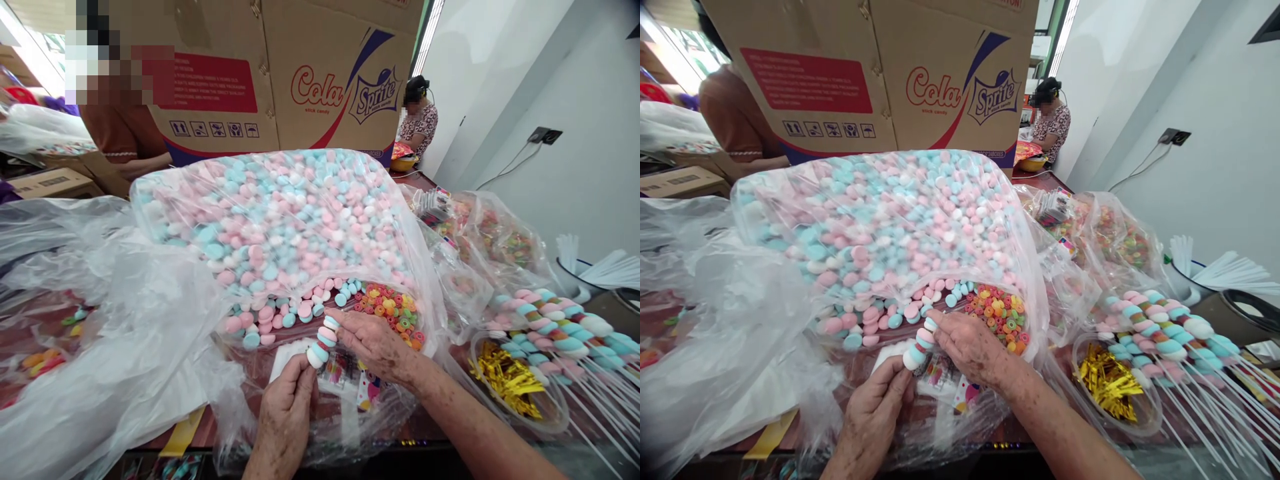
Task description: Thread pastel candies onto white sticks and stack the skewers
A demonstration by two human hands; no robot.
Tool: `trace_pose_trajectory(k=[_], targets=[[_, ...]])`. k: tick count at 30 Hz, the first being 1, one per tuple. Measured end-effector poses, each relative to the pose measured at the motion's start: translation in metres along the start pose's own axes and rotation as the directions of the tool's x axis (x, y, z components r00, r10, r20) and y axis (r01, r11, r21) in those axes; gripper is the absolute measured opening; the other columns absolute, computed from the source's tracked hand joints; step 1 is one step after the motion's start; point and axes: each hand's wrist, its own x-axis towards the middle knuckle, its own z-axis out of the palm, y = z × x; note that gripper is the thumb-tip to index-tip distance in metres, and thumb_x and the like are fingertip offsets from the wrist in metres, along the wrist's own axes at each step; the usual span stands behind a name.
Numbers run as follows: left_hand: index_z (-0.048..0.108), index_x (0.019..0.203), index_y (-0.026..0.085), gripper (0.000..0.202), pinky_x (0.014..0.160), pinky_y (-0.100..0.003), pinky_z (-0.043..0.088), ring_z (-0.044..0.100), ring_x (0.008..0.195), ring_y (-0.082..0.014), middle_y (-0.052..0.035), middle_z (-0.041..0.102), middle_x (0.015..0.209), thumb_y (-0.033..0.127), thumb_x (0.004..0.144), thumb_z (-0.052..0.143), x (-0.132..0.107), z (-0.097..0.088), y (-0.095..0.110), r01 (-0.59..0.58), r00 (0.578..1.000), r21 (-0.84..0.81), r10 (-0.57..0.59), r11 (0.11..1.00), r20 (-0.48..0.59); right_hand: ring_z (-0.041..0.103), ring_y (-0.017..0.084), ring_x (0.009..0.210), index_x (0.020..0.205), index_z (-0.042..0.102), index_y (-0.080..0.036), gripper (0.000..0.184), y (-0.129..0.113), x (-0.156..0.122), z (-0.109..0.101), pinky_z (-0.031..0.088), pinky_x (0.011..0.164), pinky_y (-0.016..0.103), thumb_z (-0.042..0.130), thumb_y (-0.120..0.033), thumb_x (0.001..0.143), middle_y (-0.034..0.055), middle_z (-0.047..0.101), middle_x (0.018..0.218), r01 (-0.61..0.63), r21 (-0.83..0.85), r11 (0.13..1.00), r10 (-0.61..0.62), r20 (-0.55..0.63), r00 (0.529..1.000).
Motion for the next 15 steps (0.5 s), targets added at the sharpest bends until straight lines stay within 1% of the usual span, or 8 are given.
trace_pose_trajectory(k=[3,5,6,8,9,10,12,15], targets=[[0.062,0.074,0.02,0.029,0.05,-0.024,0.03,0.039,0.051,-0.0124,0.0043,0.049,0.056,0.044,0.089,0.056,0.0,0.0,0.003,0.013,1.0,-0.024,-0.014,1.0,-0.022,0.064,0.022,0.117,0.148,0.047,-0.016,0.051,-0.003,0.0,-0.014,0.05,0.1,0.035,0.036,-0.033,0.102,0.012,0.069,0.128,-0.049,0.014,0.999,0.049,0.024,0.999],[0.059,0.069,0.02,0.031,0.049,-0.023,0.029,0.038,0.05,-0.0113,0.0046,0.049,0.056,0.044,0.088,0.058,0.0,0.0,0.004,0.022,0.999,-0.051,-0.024,0.998,-0.035,0.068,0.021,0.109,0.152,0.04,-0.018,0.054,-0.001,-0.001,-0.03,0.053,0.093,0.033,0.038,-0.034,0.101,0.0091,0.073,0.119,-0.161,0.034,0.986,0.163,-0.063,0.985],[0.058,0.068,0.02,0.031,0.048,-0.023,0.028,0.038,0.049,-0.0107,0.0047,0.049,0.056,0.044,0.088,0.058,0.0,-0.001,0.004,0.025,0.999,-0.069,-0.027,0.997,-0.037,0.07,0.02,0.104,0.152,0.04,-0.019,0.053,0.001,-0.001,-0.039,0.054,0.091,0.033,0.04,-0.034,0.101,0.0078,0.075,0.113,-0.229,0.031,0.973,0.231,-0.137,0.963],[0.058,0.069,0.02,0.032,0.046,-0.022,0.026,0.037,0.048,-0.0099,0.0047,0.049,0.056,0.045,0.088,0.058,0.0,-0.001,0.003,0.036,0.999,-0.1,-0.039,0.994,-0.031,0.071,0.02,0.097,0.141,0.054,-0.02,0.045,0.009,-0.003,-0.055,0.054,0.088,0.032,0.043,-0.032,0.099,0.0064,0.077,0.107,-0.336,-0.038,0.941,0.315,-0.258,0.913],[0.058,0.069,0.019,0.033,0.045,-0.022,0.025,0.036,0.047,-0.0096,0.0047,0.049,0.056,0.046,0.088,0.059,0.001,-0.001,0.003,0.044,0.998,-0.11,-0.048,0.993,-0.028,0.071,0.021,0.096,0.131,0.063,-0.02,0.038,0.014,-0.004,-0.06,0.053,0.088,0.032,0.045,-0.029,0.098,0.0064,0.077,0.106,-0.36,-0.103,0.927,0.32,-0.278,0.906],[0.059,0.07,0.019,0.034,0.044,-0.021,0.024,0.036,0.047,-0.0095,0.0047,0.049,0.056,0.048,0.088,0.059,0.001,-0.001,0.002,0.054,0.998,-0.115,-0.058,0.992,-0.025,0.07,0.021,0.097,0.12,0.069,-0.02,0.032,0.019,-0.005,-0.064,0.052,0.089,0.032,0.048,-0.026,0.096,0.0065,0.076,0.107,-0.367,-0.179,0.913,0.313,-0.269,0.911],[0.061,0.074,0.019,0.036,0.043,-0.021,0.024,0.036,0.045,-0.0094,0.0045,0.05,0.056,0.053,0.086,0.06,0.002,-0.002,0.001,0.074,0.997,-0.117,-0.076,0.99,-0.016,0.069,0.021,0.098,0.105,0.074,-0.02,0.025,0.026,-0.005,-0.063,0.05,0.09,0.032,0.051,-0.021,0.094,0.0069,0.076,0.106,-0.339,-0.331,0.881,0.29,-0.189,0.938],[0.064,0.079,0.019,0.039,0.042,-0.021,0.025,0.036,0.045,-0.0095,0.0041,0.052,0.057,0.058,0.084,0.061,0.003,-0.004,0.0,0.086,0.996,-0.109,-0.086,0.99,0.013,0.067,0.021,0.096,0.096,0.075,-0.02,0.022,0.03,-0.003,-0.049,0.048,0.087,0.031,0.053,-0.017,0.094,0.0068,0.074,0.098,-0.25,-0.502,0.828,0.264,-0.044,0.964]])
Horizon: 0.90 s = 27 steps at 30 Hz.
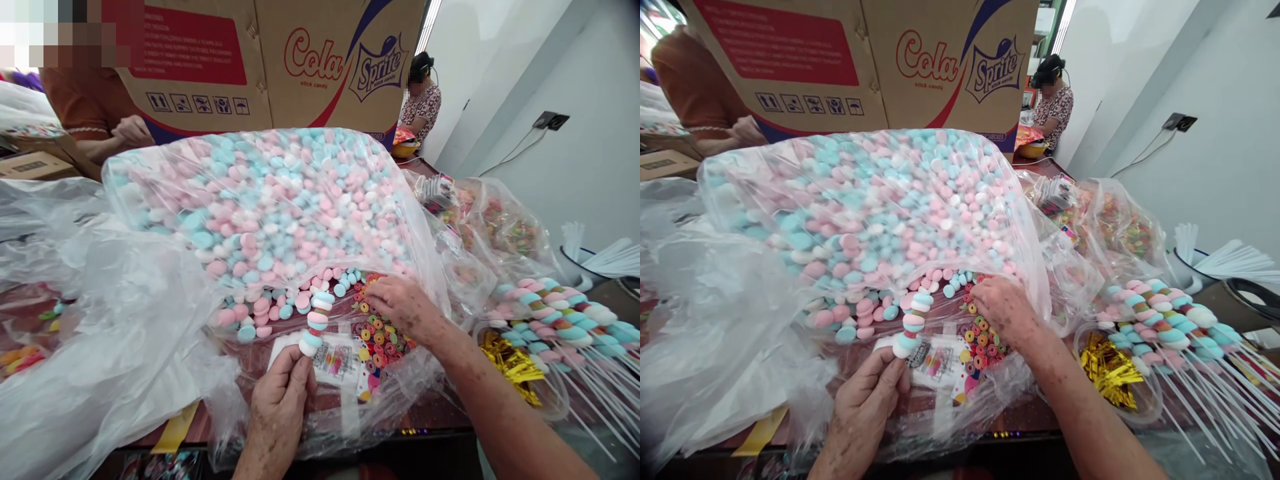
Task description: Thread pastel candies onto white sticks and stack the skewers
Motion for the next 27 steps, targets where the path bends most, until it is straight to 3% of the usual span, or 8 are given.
trace_pose_trajectory(k=[5,8,13,15,17,20,23,27], targets=[[0.062,0.076,0.019,0.04,0.041,-0.021,0.024,0.035,0.044,-0.0087,0.0048,0.051,0.056,0.058,0.084,0.061,0.002,-0.001,-0.004,0.01,1.0,-0.003,-0.01,1.0,0.0,0.062,0.024,0.097,0.09,0.073,-0.017,0.019,-0.017,0.001,0.018,0.045,0.083,0.033,0.054,-0.012,0.093,0.0092,0.069,0.094,0.063,-0.26,0.964,-0.041,0.088,0.995],[0.059,0.073,0.019,0.04,0.041,-0.021,0.022,0.033,0.044,-0.0081,0.005,0.05,0.056,0.057,0.085,0.061,0.002,-0.001,-0.006,0.01,1.0,-0.014,-0.01,1.0,0.015,0.06,0.024,0.094,0.086,0.07,-0.015,0.018,-0.017,-0.001,0.022,0.044,0.082,0.033,0.054,-0.009,0.091,0.0101,0.067,0.093,0.07,-0.298,0.952,-0.049,0.077,0.996],[0.06,0.08,0.019,0.034,0.042,-0.021,0.022,0.033,0.046,-0.0081,0.0046,0.052,0.06,0.052,0.09,0.057,0.002,-0.002,-0.008,0.006,1.0,0.002,-0.006,1.0,0.026,0.057,0.019,0.081,0.085,0.064,-0.016,0.015,-0.002,-0.003,0.012,0.041,0.075,0.029,0.051,-0.008,0.086,0.0054,0.065,0.084,-0.022,-0.069,0.997,0.016,-0.088,0.996],[0.058,0.077,0.019,0.034,0.041,-0.021,0.021,0.033,0.045,-0.008,0.0046,0.052,0.059,0.051,0.09,0.057,0.002,-0.002,-0.008,0.002,1.0,0.003,-0.002,1.0,0.028,0.056,0.017,0.073,0.085,0.062,-0.018,0.014,0.0,-0.002,0.005,0.041,0.07,0.027,0.05,-0.012,0.088,0.0017,0.064,0.078,-0.058,0.076,0.995,0.066,-0.101,0.993],[0.058,0.075,0.019,0.035,0.042,-0.021,0.022,0.033,0.045,-0.008,0.0043,0.052,0.059,0.05,0.09,0.058,0.002,-0.002,-0.007,-0.003,0.999,-0.004,0.003,1.0,0.04,0.059,0.016,0.077,0.093,0.064,-0.018,0.015,-0.005,0.001,0.002,0.042,0.072,0.026,0.05,-0.014,0.09,0.0019,0.067,0.083,-0.044,0.149,0.988,0.055,-0.066,0.996],[0.061,0.079,0.019,0.033,0.042,-0.021,0.023,0.034,0.045,-0.0082,0.0045,0.052,0.058,0.049,0.091,0.057,0.001,-0.001,-0.006,-0.009,0.999,-0.015,0.009,1.0,0.039,0.061,0.019,0.092,0.106,0.067,-0.018,0.026,-0.02,0.006,0.008,0.043,0.08,0.027,0.047,-0.01,0.092,0.0068,0.069,0.101,0.008,0.052,0.999,-0.011,0.046,0.999],[0.063,0.085,0.019,0.032,0.043,-0.021,0.024,0.034,0.045,-0.0086,0.0047,0.053,0.06,0.049,0.091,0.056,0.001,-0.001,-0.004,-0.005,0.999,-0.015,0.006,1.0,0.033,0.061,0.021,0.094,0.099,0.068,-0.017,0.027,-0.03,0.009,0.019,0.044,0.077,0.028,0.044,-0.006,0.092,0.0104,0.067,0.103,0.047,-0.142,0.989,-0.024,0.157,0.987],[0.064,0.084,0.018,0.033,0.043,-0.022,0.024,0.035,0.046,-0.0091,0.0045,0.052,0.059,0.049,0.091,0.056,0.0,0.0,-0.003,-0.011,0.999,-0.003,0.011,1.0,0.031,0.059,0.019,0.086,0.098,0.066,-0.016,0.026,-0.024,0.009,0.022,0.043,0.073,0.027,0.042,-0.007,0.096,0.0094,0.064,0.102,0.029,-0.184,0.982,-0.001,0.153,0.988]])
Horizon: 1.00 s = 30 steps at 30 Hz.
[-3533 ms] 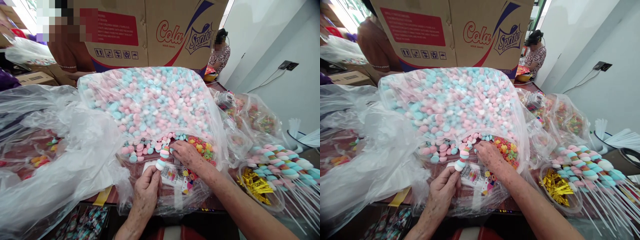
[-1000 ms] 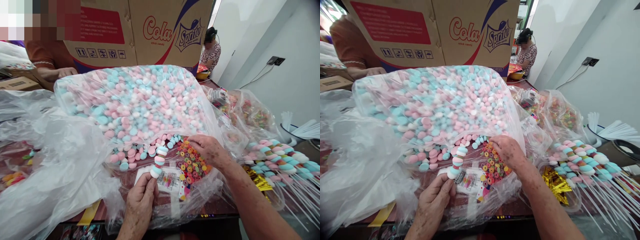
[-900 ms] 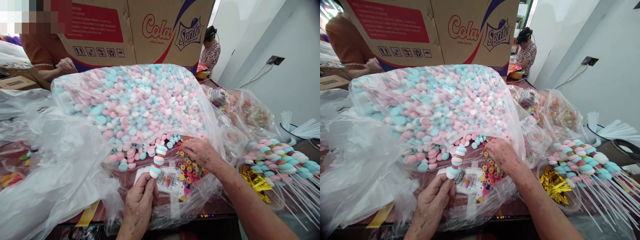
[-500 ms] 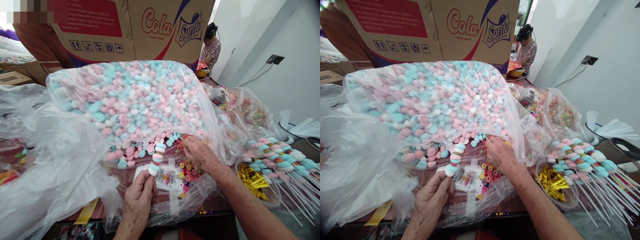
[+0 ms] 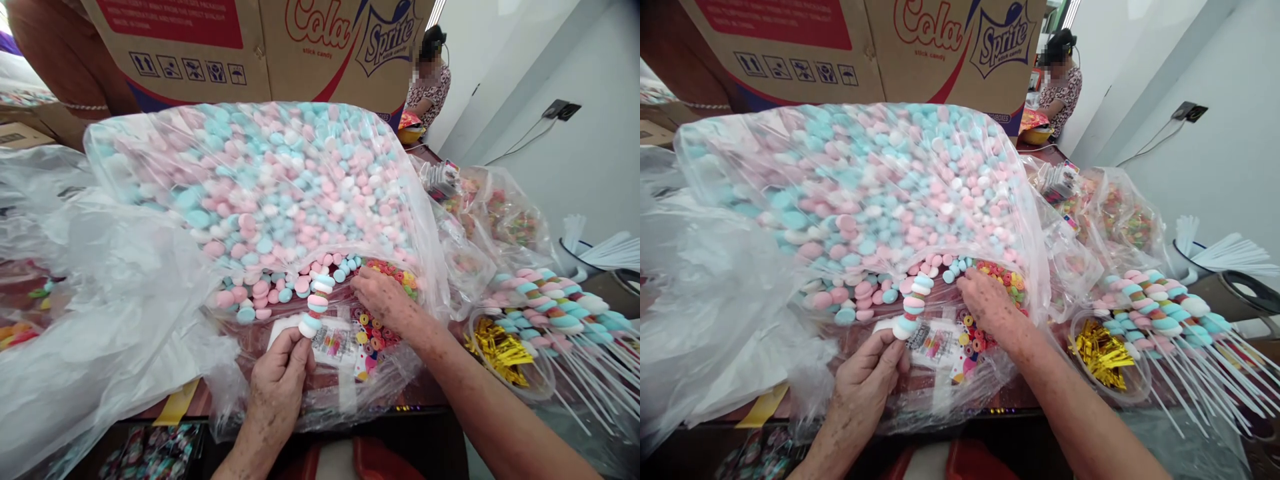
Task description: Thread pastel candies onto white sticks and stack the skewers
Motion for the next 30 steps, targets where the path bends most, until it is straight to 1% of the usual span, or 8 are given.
trace_pose_trajectory(k=[3,6,12,18,22,25,27,30], targets=[[0.064,0.081,0.018,0.034,0.043,-0.022,0.025,0.035,0.045,-0.0093,0.0043,0.052,0.058,0.05,0.091,0.055,0.0,0.001,-0.001,-0.001,1.0,0.007,0.001,1.0,-0.01,0.06,0.018,0.087,0.102,0.065,-0.017,0.024,0.009,0.002,-0.005,0.043,0.076,0.027,0.042,-0.013,0.099,0.0083,0.063,0.102,-0.057,0.034,0.998,0.059,-0.05,0.997],[0.063,0.078,0.019,0.034,0.043,-0.022,0.025,0.035,0.046,-0.0094,0.0041,0.052,0.058,0.049,0.09,0.055,0.0,0.0,-0.003,0.0,1.0,0.019,0.0,1.0,0.012,0.06,0.02,0.092,0.103,0.066,-0.017,0.024,0.005,0.007,-0.011,0.043,0.075,0.028,0.043,-0.013,0.099,0.0095,0.064,0.103,-0.098,-0.041,0.994,0.096,-0.059,0.994],[0.059,0.073,0.019,0.031,0.043,-0.021,0.022,0.033,0.046,-0.0083,0.0046,0.05,0.058,0.043,0.092,0.054,0.001,-0.001,0.0,-0.023,0.999,0.028,0.022,0.999,0.032,0.058,0.026,0.105,0.11,0.064,-0.015,0.027,-0.018,0.01,-0.01,0.047,0.08,0.032,0.043,-0.006,0.096,0.0152,0.064,0.112,0.013,-0.202,0.979,-0.01,0.017,1.0],[0.06,0.076,0.019,0.027,0.043,-0.022,0.023,0.033,0.045,-0.0087,0.0045,0.052,0.057,0.042,0.09,0.054,-0.001,0.002,0.008,-0.009,1.0,0.019,0.009,1.0,0.013,0.06,0.024,0.103,0.11,0.064,-0.015,0.028,-0.015,0.005,-0.009,0.048,0.083,0.031,0.041,-0.006,0.096,0.0145,0.063,0.113,0.028,-0.185,0.982,-0.014,0.076,0.997],[0.062,0.08,0.019,0.027,0.042,-0.022,0.024,0.034,0.045,-0.0088,0.0044,0.054,0.058,0.042,0.09,0.054,-0.001,0.003,0.007,0.0,1.0,0.008,0.0,1.0,-0.004,0.06,0.025,0.105,0.109,0.066,-0.014,0.029,-0.012,0.009,-0.006,0.047,0.083,0.031,0.042,-0.006,0.095,0.0153,0.065,0.113,0.029,-0.164,0.986,-0.02,0.053,0.998],[0.062,0.079,0.019,0.028,0.043,-0.022,0.025,0.036,0.046,-0.0091,0.0042,0.053,0.058,0.043,0.091,0.054,0.0,0.002,0.004,-0.014,1.0,0.012,0.014,1.0,0.013,0.063,0.023,0.099,0.106,0.067,-0.014,0.027,-0.003,0.011,-0.008,0.047,0.082,0.03,0.043,-0.007,0.095,0.0146,0.068,0.109,-0.033,-0.067,0.997,0.032,-0.025,0.999],[0.062,0.079,0.019,0.03,0.043,-0.022,0.025,0.036,0.046,-0.0091,0.004,0.054,0.058,0.045,0.091,0.054,0.001,0.001,0.001,-0.017,1.0,0.011,0.017,1.0,0.022,0.064,0.02,0.094,0.105,0.069,-0.015,0.026,0.007,0.008,-0.014,0.047,0.082,0.029,0.045,-0.009,0.095,0.0107,0.07,0.103,-0.084,0.115,0.99,0.098,-0.122,0.988],[0.062,0.079,0.019,0.031,0.043,-0.022,0.025,0.035,0.045,-0.009,0.0042,0.054,0.059,0.046,0.091,0.053,0.002,0.001,-0.001,-0.018,0.999,0.017,0.018,1.0,0.028,0.065,0.017,0.087,0.102,0.071,-0.02,0.026,0.019,-0.007,-0.023,0.048,0.081,0.027,0.048,-0.012,0.092,0.0036,0.072,0.097,-0.015,0.353,0.936,0.099,-0.222,0.97]])
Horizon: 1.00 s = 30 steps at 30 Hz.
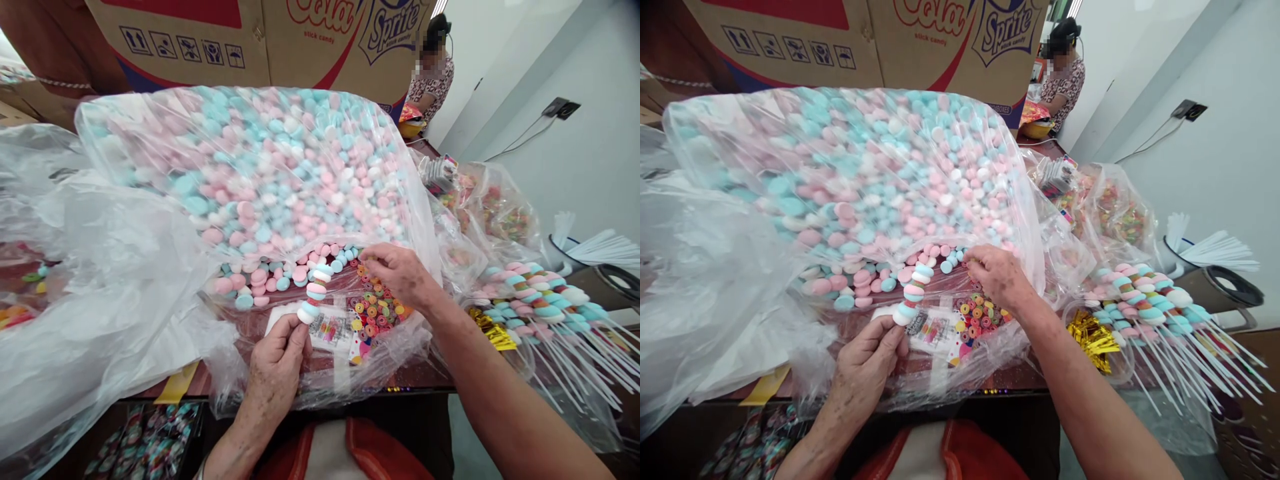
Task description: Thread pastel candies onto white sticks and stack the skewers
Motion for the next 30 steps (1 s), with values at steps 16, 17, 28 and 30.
trace_pose_trajectory(k=[16,17,28,30], targets=[[0.059,0.072,0.019,0.03,0.042,-0.022,0.022,0.032,0.045,-0.0087,0.0047,0.05,0.057,0.043,0.091,0.054,-0.001,-0.001,0.003,-0.007,1.0,0.019,0.008,1.0,-0.01,0.066,0.022,0.091,0.091,0.069,-0.016,0.021,-0.031,-0.041,0.012,0.049,0.071,0.028,0.051,-0.005,0.088,0.0119,0.066,0.101,0.177,-0.438,0.881,0.028,0.421,0.906],[0.059,0.073,0.019,0.03,0.042,-0.022,0.022,0.032,0.045,-0.0087,0.0047,0.049,0.057,0.043,0.091,0.054,-0.001,-0.001,0.003,-0.006,1.0,0.02,0.006,1.0,-0.008,0.066,0.022,0.09,0.091,0.068,-0.017,0.021,-0.027,-0.042,0.014,0.049,0.07,0.028,0.051,-0.005,0.088,0.0113,0.066,0.101,0.188,-0.432,0.882,0.007,0.41,0.912],[0.061,0.077,0.019,0.031,0.042,-0.022,0.023,0.033,0.045,-0.0087,0.004,0.053,0.058,0.046,0.089,0.056,-0.001,0.003,0.003,0.012,0.998,-0.024,-0.013,1.0,-0.054,0.05,0.01,0.054,0.079,0.063,-0.02,0.007,0.007,-0.04,-0.016,0.04,0.048,0.021,0.066,-0.026,0.08,-0.0026,0.057,0.065,-0.142,0.899,0.415,0.404,-0.042,0.914],[0.061,0.075,0.019,0.032,0.042,-0.021,0.024,0.034,0.045,-0.0087,0.0041,0.053,0.057,0.047,0.089,0.057,-0.001,0.002,0.003,0.009,0.999,-0.014,-0.01,1.0,-0.047,0.048,0.008,0.053,0.073,0.062,-0.019,0.009,0.004,-0.04,-0.021,0.038,0.044,0.018,0.071,-0.022,0.071,-0.002,0.06,0.068,-0.118,0.984,0.133,0.475,0.041,0.879]])
